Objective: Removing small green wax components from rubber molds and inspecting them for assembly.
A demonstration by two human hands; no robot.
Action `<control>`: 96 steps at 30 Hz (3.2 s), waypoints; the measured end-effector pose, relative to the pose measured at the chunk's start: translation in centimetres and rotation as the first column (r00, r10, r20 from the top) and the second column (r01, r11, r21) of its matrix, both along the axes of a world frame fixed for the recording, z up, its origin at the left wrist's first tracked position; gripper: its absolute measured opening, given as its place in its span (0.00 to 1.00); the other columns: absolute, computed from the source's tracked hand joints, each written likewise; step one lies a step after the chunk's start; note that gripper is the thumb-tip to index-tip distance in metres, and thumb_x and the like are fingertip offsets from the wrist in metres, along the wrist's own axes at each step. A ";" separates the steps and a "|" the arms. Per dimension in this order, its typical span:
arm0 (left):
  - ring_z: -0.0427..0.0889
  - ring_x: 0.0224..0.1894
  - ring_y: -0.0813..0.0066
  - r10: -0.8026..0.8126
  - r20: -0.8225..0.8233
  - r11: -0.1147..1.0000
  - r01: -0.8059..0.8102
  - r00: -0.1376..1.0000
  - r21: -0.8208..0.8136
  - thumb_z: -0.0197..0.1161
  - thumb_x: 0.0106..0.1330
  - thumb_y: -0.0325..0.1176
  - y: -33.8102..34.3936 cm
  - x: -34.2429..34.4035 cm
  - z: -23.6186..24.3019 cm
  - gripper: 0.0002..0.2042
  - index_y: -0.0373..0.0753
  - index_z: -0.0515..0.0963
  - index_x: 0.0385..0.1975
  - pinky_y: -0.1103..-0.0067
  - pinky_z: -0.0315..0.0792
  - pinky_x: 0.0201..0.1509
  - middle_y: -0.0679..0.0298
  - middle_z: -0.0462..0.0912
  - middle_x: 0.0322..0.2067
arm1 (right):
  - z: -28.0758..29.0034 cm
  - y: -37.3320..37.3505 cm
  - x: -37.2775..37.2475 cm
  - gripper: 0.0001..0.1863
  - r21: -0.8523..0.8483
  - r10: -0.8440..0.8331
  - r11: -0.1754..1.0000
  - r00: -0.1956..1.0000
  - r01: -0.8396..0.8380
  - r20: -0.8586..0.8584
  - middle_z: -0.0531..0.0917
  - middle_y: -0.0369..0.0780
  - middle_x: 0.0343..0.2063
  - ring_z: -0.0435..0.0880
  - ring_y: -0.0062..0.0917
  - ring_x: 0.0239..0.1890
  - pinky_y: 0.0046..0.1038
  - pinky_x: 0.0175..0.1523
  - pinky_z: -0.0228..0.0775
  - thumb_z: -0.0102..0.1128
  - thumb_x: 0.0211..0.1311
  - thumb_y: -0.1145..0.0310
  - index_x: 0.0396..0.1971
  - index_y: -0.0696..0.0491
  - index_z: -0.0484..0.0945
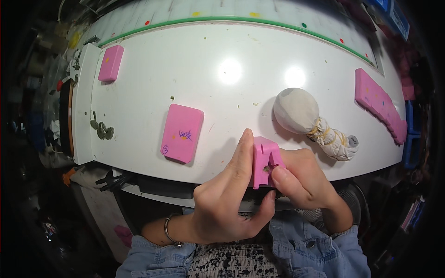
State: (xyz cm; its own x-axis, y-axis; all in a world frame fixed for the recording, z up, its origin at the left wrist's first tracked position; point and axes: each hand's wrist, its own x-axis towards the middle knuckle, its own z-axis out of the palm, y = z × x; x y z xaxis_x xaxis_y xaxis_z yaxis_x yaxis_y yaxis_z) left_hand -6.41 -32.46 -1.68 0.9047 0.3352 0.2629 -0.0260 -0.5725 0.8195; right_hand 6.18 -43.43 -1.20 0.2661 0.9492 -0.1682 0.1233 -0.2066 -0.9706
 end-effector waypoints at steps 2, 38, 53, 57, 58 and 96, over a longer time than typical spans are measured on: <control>0.75 0.46 0.52 -0.017 -0.062 1.000 0.015 0.998 -0.028 0.56 0.45 0.24 -0.1 0.1 0.3 0.30 0.14 0.56 0.49 0.77 0.71 0.45 0.33 0.68 0.45 | -0.5 -0.2 0.0 0.11 0.109 -0.012 0.994 0.997 0.005 0.070 0.72 0.46 0.17 0.70 0.43 0.19 0.34 0.26 0.63 0.40 0.58 0.67 0.26 0.59 0.67; 0.80 0.38 0.68 0.281 0.033 0.948 -0.272 0.959 -0.167 0.55 0.52 0.18 -0.6 0.3 -1.9 0.19 0.20 0.66 0.45 0.82 0.73 0.40 0.46 0.77 0.38 | -2.5 -1.0 -0.7 0.13 0.142 -0.008 0.989 0.988 0.030 -0.155 0.70 0.42 0.16 0.69 0.35 0.19 0.31 0.28 0.61 0.34 0.59 0.66 0.24 0.58 0.67; 0.81 0.37 0.67 0.266 0.047 0.947 -0.252 0.963 -0.197 0.56 0.51 0.19 -0.4 0.0 -2.5 0.23 0.23 0.63 0.49 0.82 0.74 0.37 0.46 0.77 0.39 | -3.2 -1.3 -0.9 0.13 0.147 -0.020 0.989 0.996 0.033 -0.086 0.70 0.43 0.18 0.69 0.37 0.20 0.32 0.28 0.61 0.36 0.57 0.66 0.27 0.59 0.68; 0.81 0.37 0.66 0.283 0.056 0.949 -0.271 0.958 -0.161 0.56 0.50 0.19 -0.4 0.1 -2.5 0.23 0.23 0.64 0.49 0.82 0.75 0.36 0.46 0.77 0.38 | -2.4 -1.3 -1.3 0.14 0.059 -0.049 0.996 0.981 0.061 -0.186 0.71 0.42 0.17 0.69 0.35 0.20 0.30 0.29 0.62 0.37 0.56 0.66 0.30 0.60 0.69; 0.81 0.35 0.66 0.284 0.063 0.953 -0.274 0.957 -0.130 0.57 0.50 0.19 -0.5 0.1 -2.5 0.23 0.23 0.64 0.48 0.82 0.75 0.34 0.46 0.77 0.38 | -2.3 -1.4 -1.5 0.14 0.025 -0.084 0.996 0.976 0.090 -0.203 0.71 0.41 0.18 0.70 0.33 0.21 0.29 0.29 0.63 0.39 0.56 0.65 0.31 0.60 0.70; 0.77 0.36 0.72 0.258 0.047 0.917 -0.229 0.965 -0.328 0.63 0.49 0.19 -1.0 -0.4 -1.7 0.16 0.27 0.67 0.37 0.84 0.76 0.38 0.56 0.68 0.33 | -0.3 -1.2 -2.6 0.30 0.162 -0.238 0.967 0.923 0.197 0.302 0.72 0.45 0.31 0.76 0.32 0.24 0.25 0.27 0.70 0.58 0.35 0.80 0.46 0.44 0.70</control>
State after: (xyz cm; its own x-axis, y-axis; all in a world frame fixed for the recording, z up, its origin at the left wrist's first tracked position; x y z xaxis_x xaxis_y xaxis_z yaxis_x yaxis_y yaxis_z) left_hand -6.83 -33.47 -3.38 0.7628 0.6209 0.1806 0.0016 -0.2810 0.9597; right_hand 3.61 -44.65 -1.50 0.4880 0.8696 0.0759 0.3941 -0.1420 -0.9080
